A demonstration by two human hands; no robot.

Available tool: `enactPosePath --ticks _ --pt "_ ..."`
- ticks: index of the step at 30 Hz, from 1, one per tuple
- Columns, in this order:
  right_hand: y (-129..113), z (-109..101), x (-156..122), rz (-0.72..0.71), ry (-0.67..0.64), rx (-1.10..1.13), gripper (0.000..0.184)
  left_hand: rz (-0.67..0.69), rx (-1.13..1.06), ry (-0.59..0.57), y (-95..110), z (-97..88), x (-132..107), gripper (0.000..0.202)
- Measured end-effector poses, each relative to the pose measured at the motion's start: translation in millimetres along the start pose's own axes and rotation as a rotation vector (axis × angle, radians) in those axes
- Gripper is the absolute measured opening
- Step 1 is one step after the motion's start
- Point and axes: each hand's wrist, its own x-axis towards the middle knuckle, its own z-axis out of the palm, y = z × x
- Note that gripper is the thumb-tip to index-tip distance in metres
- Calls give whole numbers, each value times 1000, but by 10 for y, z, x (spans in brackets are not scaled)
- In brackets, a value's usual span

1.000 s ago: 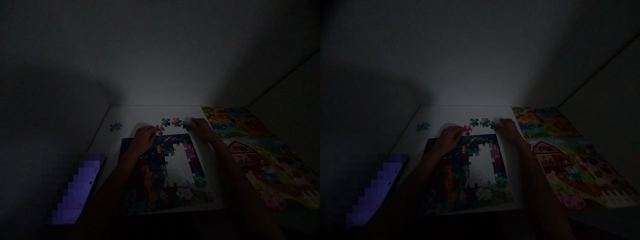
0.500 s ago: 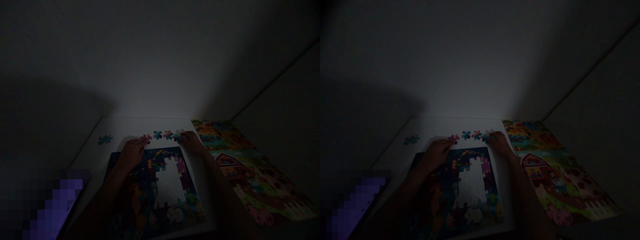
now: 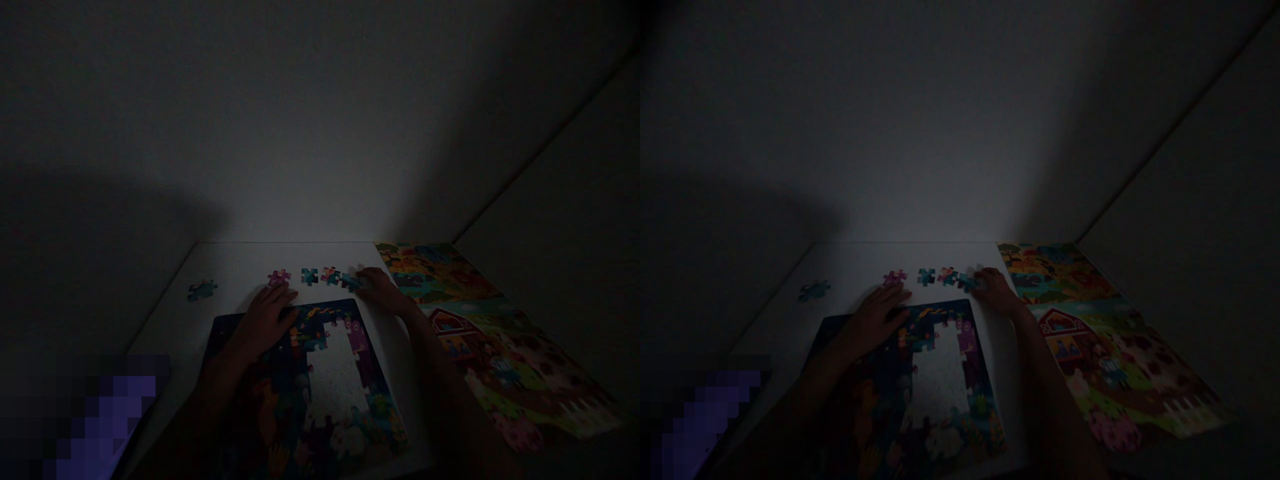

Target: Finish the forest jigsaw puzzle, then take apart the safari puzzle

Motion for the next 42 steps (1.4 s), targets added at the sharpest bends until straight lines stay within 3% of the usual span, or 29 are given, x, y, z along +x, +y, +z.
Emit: enactPosePath --ticks 10,14,19,24,29,33,37,42 --pt "-145 40 32 111 115 -26 40 88 -179 -16 60 -23 0 33" --pt "-450 178 114 -18 171 -68 30 94 -236 -11 126 -61 -18 34" --pt "-889 489 314 -175 36 -135 37 94 -277 2 153 -54 -18 33" --pt "-886 587 561 -90 -86 -205 42 119 -279 4 163 -68 -16 31" --pt "-713 529 770 -109 -157 -123 45 106 -225 -2 188 -114 -19 35" --pt "-676 525 806 -61 -127 -32 51 105 -199 -25 203 -131 -15 33" --pt "-803 513 698 -5 -23 156 55 93 -190 -25 211 -138 -24 31" --pt "-1014 433 373 45 -20 399 46 51 -169 -35 201 -116 -62 38"
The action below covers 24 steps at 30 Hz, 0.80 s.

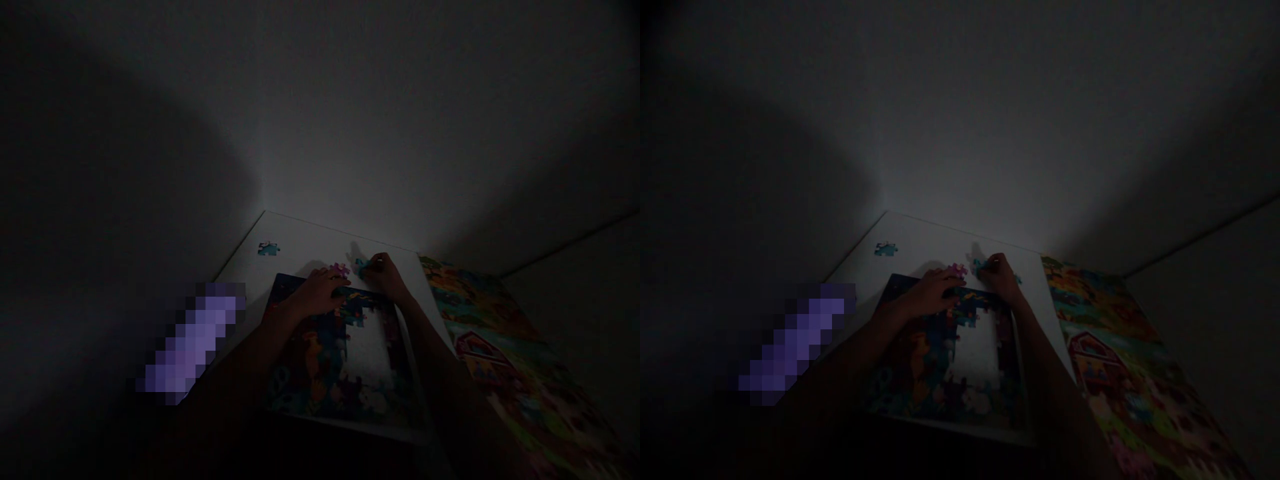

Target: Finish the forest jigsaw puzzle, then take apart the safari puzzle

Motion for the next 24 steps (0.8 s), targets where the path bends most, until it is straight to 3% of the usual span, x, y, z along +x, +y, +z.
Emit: enactPosePath --ticks 3,8,16,24 --pt "-58 -69 -296 27 -50 76 43 -8 31 -26 12 5 -25 53" --pt "-155 -224 -738 28 -247 95 36 10 90 -64 45 1 -48 66" --pt "-340 -204 -986 -79 -673 -5 22 -12 89 -86 31 18 -33 65" --pt "-414 -46 -1109 -153 -628 -99 12 -46 125 -149 71 -38 -15 64"
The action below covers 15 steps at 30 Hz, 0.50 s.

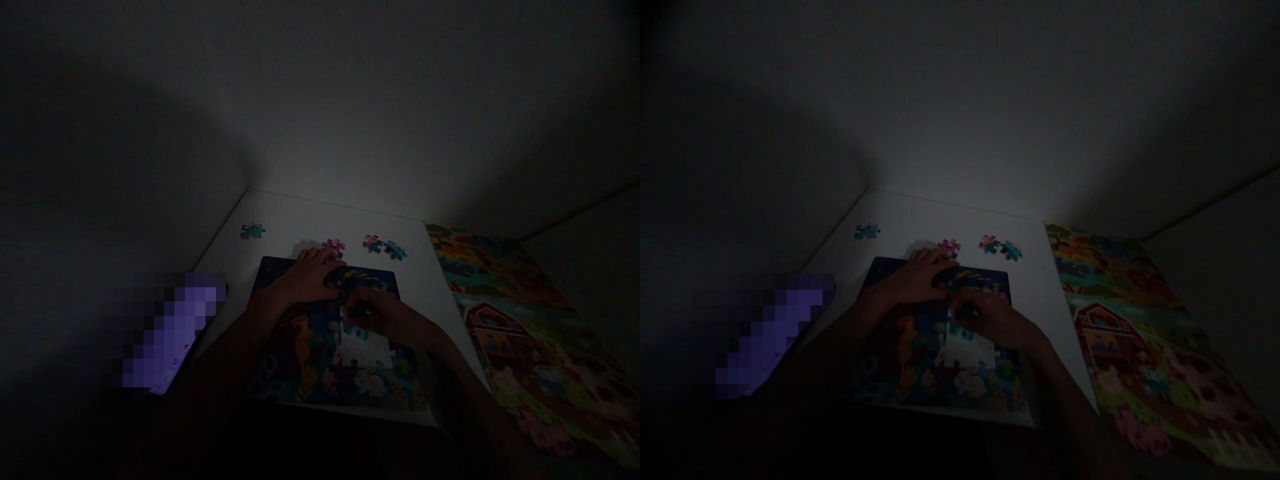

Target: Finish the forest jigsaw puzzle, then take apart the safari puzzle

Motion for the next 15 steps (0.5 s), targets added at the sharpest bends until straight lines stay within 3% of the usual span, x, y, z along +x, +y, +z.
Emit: enactPosePath --ticks 4,15 --pt "-24 70 45 -43 70 -40 15 14 -1 0 -9 -6 -3 60" --pt "-32 119 77 -98 100 -100 14 33 16 23 -43 53 11 61"
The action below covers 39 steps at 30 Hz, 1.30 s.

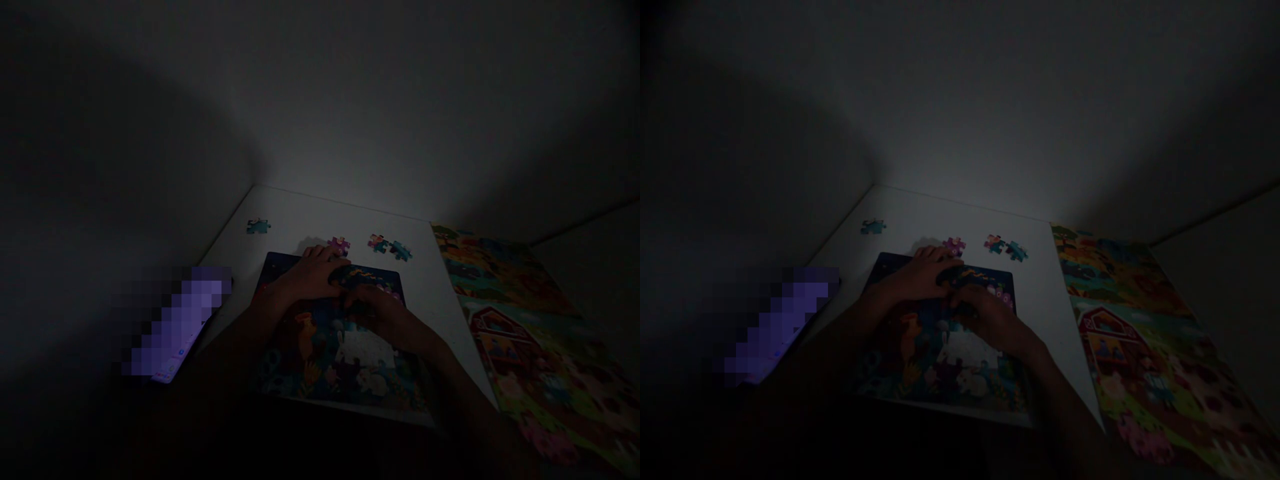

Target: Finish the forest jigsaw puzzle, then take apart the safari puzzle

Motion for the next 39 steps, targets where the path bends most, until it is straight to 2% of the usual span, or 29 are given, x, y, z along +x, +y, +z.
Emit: enactPosePath --ticks 8,12,19,31,34,39 --pt "-68 2 -6 3 18 -80 16 -8 9 -49 25 -54 -2 62" --pt "-28 -75 -46 -2 48 -108 13 -10 0 -43 32 -59 -7 64" --pt "-9 -175 -112 56 -71 -123 35 -18 -16 -44 38 -63 -14 66" --pt "-64 -114 -69 45 -103 -141 20 -17 -9 -31 36 -53 -14 65" --pt "-46 -101 -45 40 -117 -119 10 -18 -16 -36 45 -75 -16 65" --pt "45 -48 -22 36 -86 -37 8 -26 -31 -38 77 -94 -37 64"
